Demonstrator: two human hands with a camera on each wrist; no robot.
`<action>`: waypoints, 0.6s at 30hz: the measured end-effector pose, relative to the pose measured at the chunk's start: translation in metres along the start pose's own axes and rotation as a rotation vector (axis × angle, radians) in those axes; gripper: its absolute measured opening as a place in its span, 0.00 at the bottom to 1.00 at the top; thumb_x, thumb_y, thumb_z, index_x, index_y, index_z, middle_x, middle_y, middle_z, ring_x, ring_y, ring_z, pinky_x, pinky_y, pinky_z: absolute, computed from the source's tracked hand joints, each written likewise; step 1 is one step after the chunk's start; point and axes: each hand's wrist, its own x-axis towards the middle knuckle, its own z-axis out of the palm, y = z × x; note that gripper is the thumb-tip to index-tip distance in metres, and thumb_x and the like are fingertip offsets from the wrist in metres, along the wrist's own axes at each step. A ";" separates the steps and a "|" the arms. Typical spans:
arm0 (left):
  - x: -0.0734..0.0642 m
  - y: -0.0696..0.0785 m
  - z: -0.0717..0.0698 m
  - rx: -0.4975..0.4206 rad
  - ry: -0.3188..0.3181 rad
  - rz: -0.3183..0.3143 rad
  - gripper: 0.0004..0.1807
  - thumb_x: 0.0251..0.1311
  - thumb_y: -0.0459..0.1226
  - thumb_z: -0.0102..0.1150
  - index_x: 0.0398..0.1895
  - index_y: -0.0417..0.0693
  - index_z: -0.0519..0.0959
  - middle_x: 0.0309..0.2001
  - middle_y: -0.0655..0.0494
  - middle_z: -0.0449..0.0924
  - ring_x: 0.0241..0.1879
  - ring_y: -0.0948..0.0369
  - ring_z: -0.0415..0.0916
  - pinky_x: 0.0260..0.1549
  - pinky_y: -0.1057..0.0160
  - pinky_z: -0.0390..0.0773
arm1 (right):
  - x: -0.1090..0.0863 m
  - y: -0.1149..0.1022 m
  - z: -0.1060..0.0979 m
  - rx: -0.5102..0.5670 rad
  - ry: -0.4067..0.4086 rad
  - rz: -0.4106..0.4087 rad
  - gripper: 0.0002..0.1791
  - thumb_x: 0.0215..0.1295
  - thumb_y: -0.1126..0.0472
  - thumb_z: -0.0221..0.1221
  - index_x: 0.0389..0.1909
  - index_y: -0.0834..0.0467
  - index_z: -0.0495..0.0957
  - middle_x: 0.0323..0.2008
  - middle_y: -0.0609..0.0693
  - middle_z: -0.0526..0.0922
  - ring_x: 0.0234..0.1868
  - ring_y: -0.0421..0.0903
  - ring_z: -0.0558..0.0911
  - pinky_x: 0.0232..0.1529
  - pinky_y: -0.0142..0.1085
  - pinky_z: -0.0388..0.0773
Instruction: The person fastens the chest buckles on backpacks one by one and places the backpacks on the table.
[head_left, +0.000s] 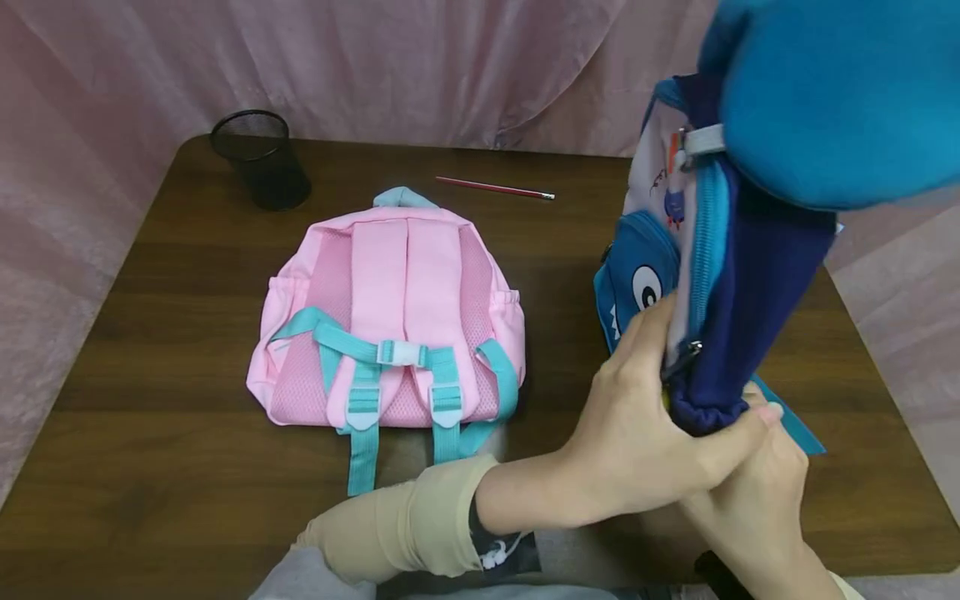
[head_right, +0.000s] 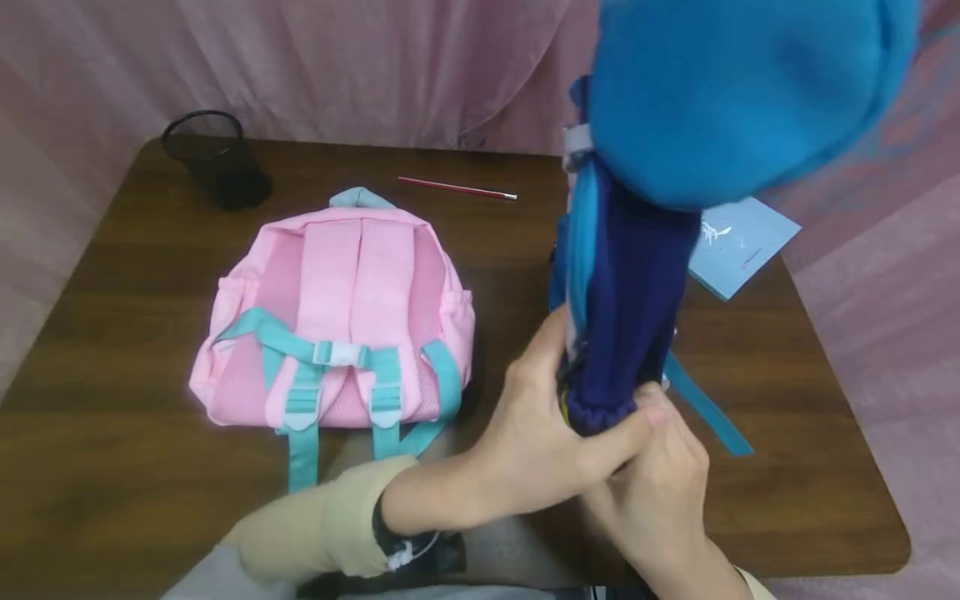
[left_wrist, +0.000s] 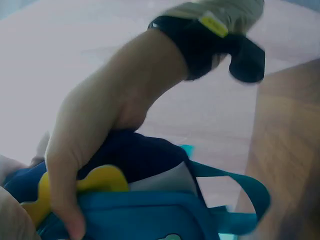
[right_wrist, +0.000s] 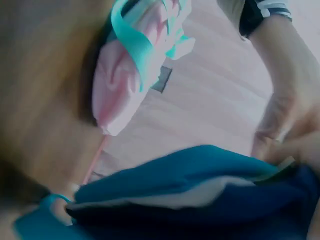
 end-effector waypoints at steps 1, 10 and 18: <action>0.001 -0.003 -0.001 -0.031 0.055 0.008 0.38 0.46 0.40 0.68 0.62 0.49 0.62 0.52 0.55 0.72 0.49 0.72 0.70 0.47 0.74 0.71 | 0.004 -0.001 0.001 0.010 -0.033 -0.055 0.25 0.64 0.50 0.49 0.25 0.71 0.67 0.19 0.59 0.68 0.17 0.47 0.62 0.21 0.32 0.59; 0.015 -0.032 -0.033 -0.344 0.174 -0.029 0.15 0.55 0.30 0.56 0.46 0.36 0.73 0.42 0.42 0.80 0.40 0.66 0.78 0.41 0.63 0.79 | 0.032 0.019 -0.014 0.337 -0.242 -0.221 0.33 0.61 0.40 0.56 0.41 0.71 0.74 0.46 0.65 0.75 0.51 0.51 0.72 0.56 0.28 0.61; 0.019 -0.047 -0.055 -0.420 0.085 0.056 0.22 0.51 0.27 0.55 0.51 0.28 0.71 0.48 0.33 0.76 0.46 0.61 0.77 0.50 0.54 0.75 | 0.036 0.069 -0.036 0.285 -0.038 -0.052 0.38 0.56 0.38 0.60 0.42 0.75 0.71 0.53 0.63 0.72 0.59 0.51 0.69 0.62 0.33 0.61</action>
